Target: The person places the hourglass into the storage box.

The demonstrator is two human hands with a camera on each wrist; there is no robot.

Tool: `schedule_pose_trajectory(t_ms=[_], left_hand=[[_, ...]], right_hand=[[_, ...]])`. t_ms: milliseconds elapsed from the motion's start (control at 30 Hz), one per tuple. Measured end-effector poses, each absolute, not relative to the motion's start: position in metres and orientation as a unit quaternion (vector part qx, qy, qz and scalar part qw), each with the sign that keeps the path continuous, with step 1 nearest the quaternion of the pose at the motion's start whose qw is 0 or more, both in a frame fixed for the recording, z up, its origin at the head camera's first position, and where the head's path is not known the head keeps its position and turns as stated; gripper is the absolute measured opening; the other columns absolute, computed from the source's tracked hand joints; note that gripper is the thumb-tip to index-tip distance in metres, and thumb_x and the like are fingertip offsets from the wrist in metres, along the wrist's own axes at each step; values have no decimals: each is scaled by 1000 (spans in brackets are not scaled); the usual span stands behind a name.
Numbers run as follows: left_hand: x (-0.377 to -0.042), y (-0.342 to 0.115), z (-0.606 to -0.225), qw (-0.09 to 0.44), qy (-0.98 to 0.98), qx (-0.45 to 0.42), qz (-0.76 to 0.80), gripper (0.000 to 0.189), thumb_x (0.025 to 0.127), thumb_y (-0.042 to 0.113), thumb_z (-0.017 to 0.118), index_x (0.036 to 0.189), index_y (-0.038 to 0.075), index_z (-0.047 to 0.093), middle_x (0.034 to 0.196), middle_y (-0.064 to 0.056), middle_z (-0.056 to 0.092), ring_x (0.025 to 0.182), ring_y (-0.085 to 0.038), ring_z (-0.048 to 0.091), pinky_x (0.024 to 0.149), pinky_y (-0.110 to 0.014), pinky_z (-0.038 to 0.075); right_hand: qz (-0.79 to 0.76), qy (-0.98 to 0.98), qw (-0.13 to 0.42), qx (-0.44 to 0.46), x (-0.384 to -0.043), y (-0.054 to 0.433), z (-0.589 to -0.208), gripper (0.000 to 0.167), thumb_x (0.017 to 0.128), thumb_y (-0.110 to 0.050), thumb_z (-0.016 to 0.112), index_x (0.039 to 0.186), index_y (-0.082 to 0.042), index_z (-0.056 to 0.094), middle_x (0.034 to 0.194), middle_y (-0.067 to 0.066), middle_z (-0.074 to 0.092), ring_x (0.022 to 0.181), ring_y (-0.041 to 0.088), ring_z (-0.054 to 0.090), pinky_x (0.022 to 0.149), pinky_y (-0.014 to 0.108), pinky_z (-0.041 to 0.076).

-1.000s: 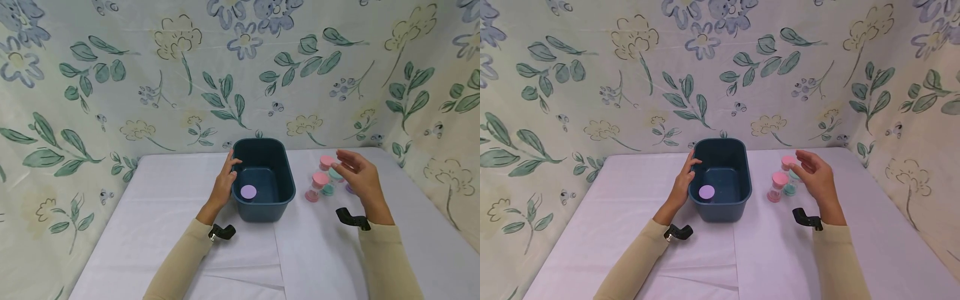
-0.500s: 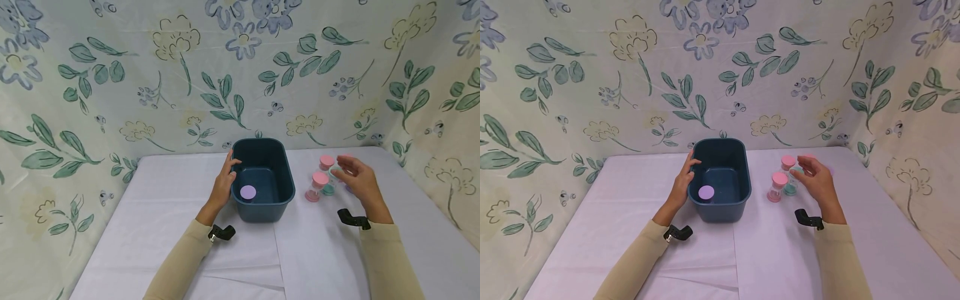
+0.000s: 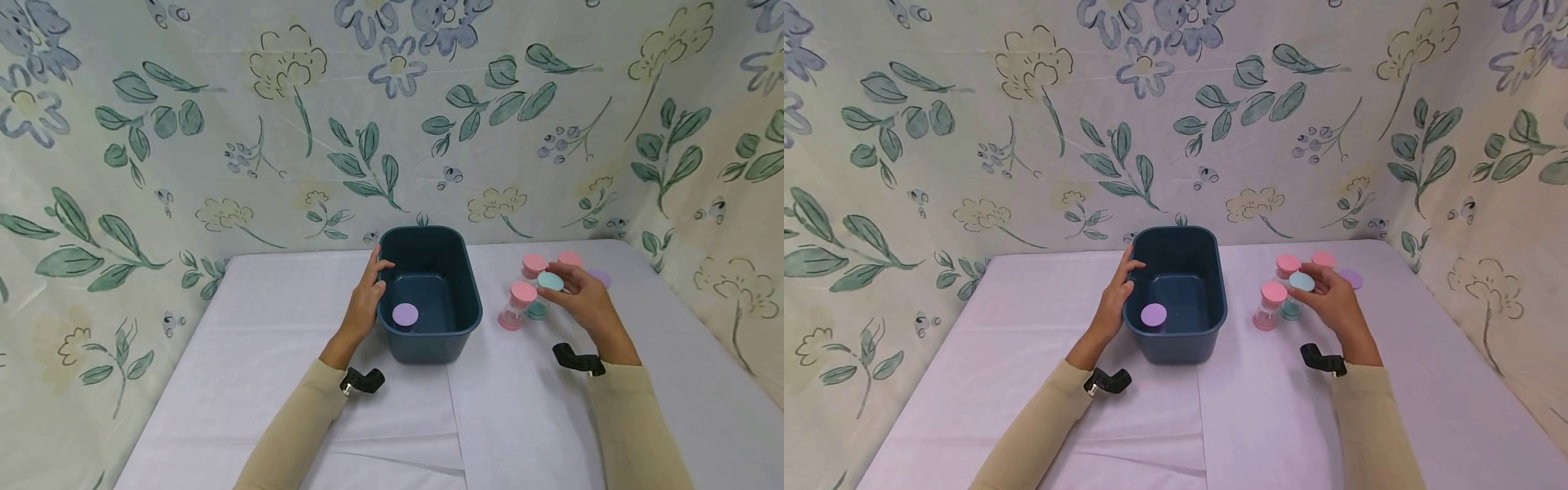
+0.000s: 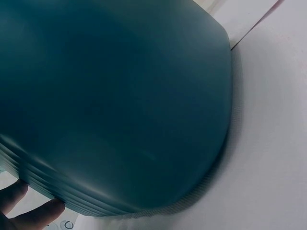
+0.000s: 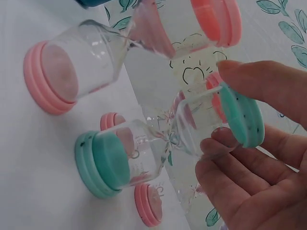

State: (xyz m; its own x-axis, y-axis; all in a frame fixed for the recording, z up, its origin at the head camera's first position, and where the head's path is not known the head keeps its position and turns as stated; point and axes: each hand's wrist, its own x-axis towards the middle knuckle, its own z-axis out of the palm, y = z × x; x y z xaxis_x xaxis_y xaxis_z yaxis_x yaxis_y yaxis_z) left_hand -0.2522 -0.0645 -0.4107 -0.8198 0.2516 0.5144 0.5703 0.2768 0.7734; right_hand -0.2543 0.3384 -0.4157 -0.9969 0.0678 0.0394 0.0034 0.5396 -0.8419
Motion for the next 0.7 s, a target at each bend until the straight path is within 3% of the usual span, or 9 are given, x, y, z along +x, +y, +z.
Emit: schedule_pose_trajectory(t_ms=[233,467,700], left_hand=[[-253,-65,-412,144,-786,-260,-542,39,100,12,31,132,-5,45,159,-20,13,146,-35,13,114,-56,16],[-281,-68,-450,160,-788,-258,-536,43,100,32,29,135,13,46,162,1,11,147,-17,11,114,-54,17],[-282,-68,-451,161,-789,-257,-534,41,99,28,29,134,16,46,161,5,10,147,-16,11,114,-53,17]], right_hand=[[487,-873,11,-32,-255,342,-420,90,81,-53,70,148,-6,34,151,21,34,135,43,35,101,60,35],[489,-872,-2,-23,-254,344,-419,88,81,-53,69,146,-5,35,146,22,40,131,41,41,100,57,37],[482,-876,-3,-15,-253,346,-419,85,83,-52,67,145,-4,35,144,21,44,129,37,45,99,51,39]])
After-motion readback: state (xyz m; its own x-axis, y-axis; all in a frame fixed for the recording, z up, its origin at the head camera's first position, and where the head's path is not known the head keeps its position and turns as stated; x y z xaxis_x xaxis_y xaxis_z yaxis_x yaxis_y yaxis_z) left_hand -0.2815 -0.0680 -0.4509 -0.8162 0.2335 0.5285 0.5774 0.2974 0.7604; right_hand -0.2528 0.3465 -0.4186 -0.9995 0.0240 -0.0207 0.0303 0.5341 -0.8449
